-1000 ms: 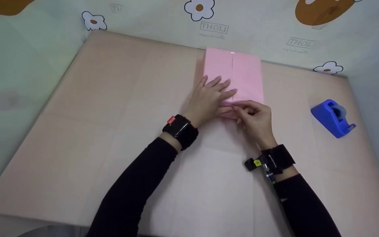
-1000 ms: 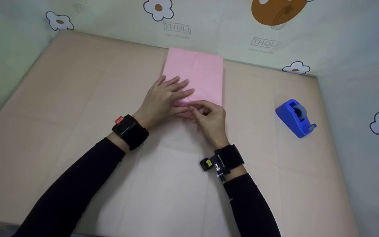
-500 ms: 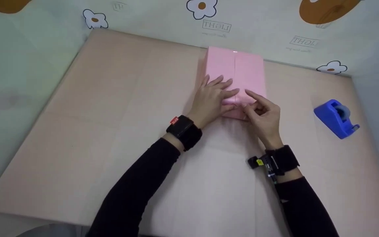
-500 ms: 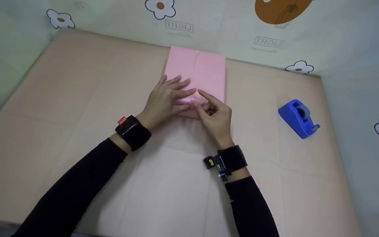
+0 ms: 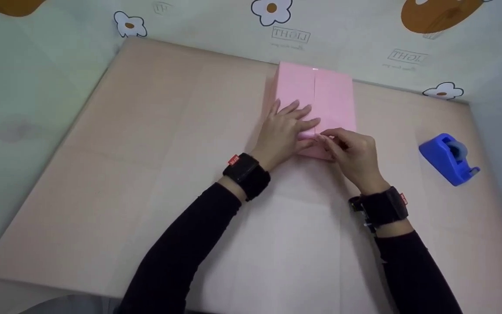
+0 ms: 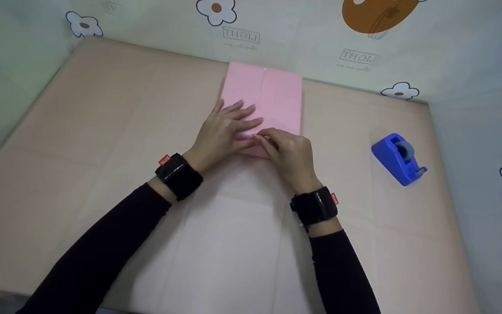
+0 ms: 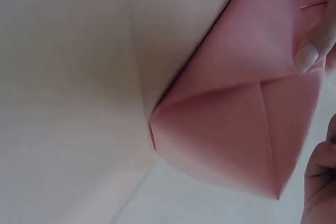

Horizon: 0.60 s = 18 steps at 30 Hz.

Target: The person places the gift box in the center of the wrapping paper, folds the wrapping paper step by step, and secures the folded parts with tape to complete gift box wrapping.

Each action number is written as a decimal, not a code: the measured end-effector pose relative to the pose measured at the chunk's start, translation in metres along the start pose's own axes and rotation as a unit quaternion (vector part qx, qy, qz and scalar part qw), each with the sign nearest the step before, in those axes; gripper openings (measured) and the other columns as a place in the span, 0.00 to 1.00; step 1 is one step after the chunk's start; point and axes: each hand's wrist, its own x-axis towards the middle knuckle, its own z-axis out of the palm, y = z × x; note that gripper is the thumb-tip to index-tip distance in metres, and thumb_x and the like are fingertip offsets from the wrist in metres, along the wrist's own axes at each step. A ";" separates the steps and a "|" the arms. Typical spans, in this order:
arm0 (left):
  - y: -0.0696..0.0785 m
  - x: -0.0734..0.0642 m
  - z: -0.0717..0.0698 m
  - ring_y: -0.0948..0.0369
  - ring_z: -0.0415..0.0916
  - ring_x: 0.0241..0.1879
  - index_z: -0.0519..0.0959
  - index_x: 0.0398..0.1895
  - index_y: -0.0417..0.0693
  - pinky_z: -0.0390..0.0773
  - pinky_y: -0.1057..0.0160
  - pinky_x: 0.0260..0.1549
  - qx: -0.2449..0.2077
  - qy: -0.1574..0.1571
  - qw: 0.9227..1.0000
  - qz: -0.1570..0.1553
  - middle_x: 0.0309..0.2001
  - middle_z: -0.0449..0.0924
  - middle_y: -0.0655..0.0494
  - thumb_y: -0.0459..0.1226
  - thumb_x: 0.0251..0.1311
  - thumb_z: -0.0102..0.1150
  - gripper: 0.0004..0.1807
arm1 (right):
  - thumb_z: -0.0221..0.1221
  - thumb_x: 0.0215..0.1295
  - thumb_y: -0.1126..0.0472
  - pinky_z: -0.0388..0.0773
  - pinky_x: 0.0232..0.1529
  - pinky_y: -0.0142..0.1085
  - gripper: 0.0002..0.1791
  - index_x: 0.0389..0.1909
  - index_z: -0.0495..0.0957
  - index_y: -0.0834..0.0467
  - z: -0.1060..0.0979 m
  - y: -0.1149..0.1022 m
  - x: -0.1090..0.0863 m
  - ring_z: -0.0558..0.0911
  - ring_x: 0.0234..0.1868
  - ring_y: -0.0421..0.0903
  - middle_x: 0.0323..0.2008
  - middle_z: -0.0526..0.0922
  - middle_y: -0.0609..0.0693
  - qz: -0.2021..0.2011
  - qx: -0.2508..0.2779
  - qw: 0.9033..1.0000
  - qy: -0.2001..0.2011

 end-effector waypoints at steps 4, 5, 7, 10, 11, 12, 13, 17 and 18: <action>0.001 0.000 0.000 0.54 0.64 0.76 0.79 0.64 0.65 0.53 0.41 0.78 -0.005 -0.002 1.000 -0.002 0.71 0.72 0.57 0.59 0.60 0.63 0.29 | 0.67 0.64 0.63 0.65 0.22 0.18 0.06 0.34 0.86 0.64 -0.004 0.004 0.007 0.74 0.16 0.37 0.16 0.82 0.52 -0.025 -0.043 0.999 -0.017; 0.001 0.000 0.000 0.54 0.64 0.76 0.79 0.64 0.65 0.53 0.41 0.78 -0.005 -0.003 1.000 -0.002 0.71 0.72 0.57 0.59 0.60 0.64 0.29 | 0.67 0.64 0.62 0.65 0.22 0.19 0.07 0.33 0.85 0.63 -0.004 0.006 0.009 0.74 0.16 0.39 0.17 0.82 0.52 -0.030 -0.051 0.998 -0.019; 0.001 0.001 0.000 0.54 0.64 0.76 0.79 0.64 0.65 0.53 0.41 0.78 0.001 -0.001 1.000 0.001 0.71 0.72 0.57 0.59 0.60 0.64 0.29 | 0.68 0.63 0.62 0.65 0.25 0.22 0.07 0.32 0.85 0.63 -0.006 0.010 0.015 0.76 0.19 0.41 0.20 0.84 0.54 -0.038 -0.061 0.997 -0.021; 0.001 0.001 0.000 0.54 0.64 0.76 0.79 0.64 0.65 0.54 0.42 0.78 0.006 0.001 1.000 0.004 0.71 0.72 0.57 0.58 0.60 0.64 0.29 | 0.68 0.62 0.62 0.65 0.30 0.23 0.07 0.32 0.85 0.64 -0.007 0.017 0.022 0.75 0.25 0.41 0.24 0.85 0.55 -0.039 -0.050 0.997 -0.030; 0.001 0.001 0.001 0.54 0.64 0.76 0.79 0.64 0.65 0.54 0.42 0.78 0.007 0.003 1.000 0.005 0.71 0.72 0.57 0.58 0.61 0.64 0.29 | 0.69 0.62 0.63 0.65 0.31 0.24 0.07 0.31 0.85 0.64 -0.007 0.019 0.025 0.74 0.27 0.41 0.25 0.84 0.56 -0.036 -0.041 0.998 -0.034; 0.000 0.001 0.001 0.54 0.64 0.75 0.79 0.64 0.65 0.54 0.42 0.78 0.009 0.005 1.000 0.006 0.71 0.73 0.57 0.58 0.61 0.64 0.29 | 0.69 0.62 0.63 0.64 0.32 0.24 0.07 0.32 0.85 0.64 -0.007 0.021 0.027 0.73 0.29 0.40 0.26 0.84 0.56 -0.033 -0.030 0.998 -0.039; 0.000 0.000 0.001 0.54 0.65 0.75 0.79 0.64 0.65 0.54 0.42 0.78 0.007 0.006 1.000 0.004 0.71 0.73 0.57 0.58 0.61 0.65 0.28 | 0.68 0.62 0.64 0.64 0.32 0.23 0.06 0.32 0.85 0.65 -0.006 0.023 0.029 0.72 0.29 0.39 0.27 0.84 0.55 -0.028 -0.020 0.998 -0.046; 0.000 -0.001 0.001 0.54 0.65 0.75 0.79 0.64 0.65 0.54 0.43 0.78 -0.003 0.006 1.000 0.001 0.71 0.73 0.56 0.57 0.61 0.66 0.28 | 0.67 0.63 0.65 0.64 0.30 0.22 0.06 0.32 0.85 0.65 -0.004 0.029 0.035 0.69 0.28 0.35 0.27 0.83 0.55 0.001 0.019 0.997 -0.077; 0.000 -0.001 0.001 0.54 0.65 0.75 0.79 0.64 0.65 0.53 0.43 0.78 -0.006 0.005 1.000 0.000 0.70 0.73 0.56 0.56 0.60 0.66 0.28 | 0.67 0.63 0.64 0.64 0.30 0.22 0.06 0.33 0.85 0.65 -0.004 0.030 0.036 0.69 0.27 0.35 0.27 0.83 0.55 0.009 0.024 0.996 -0.085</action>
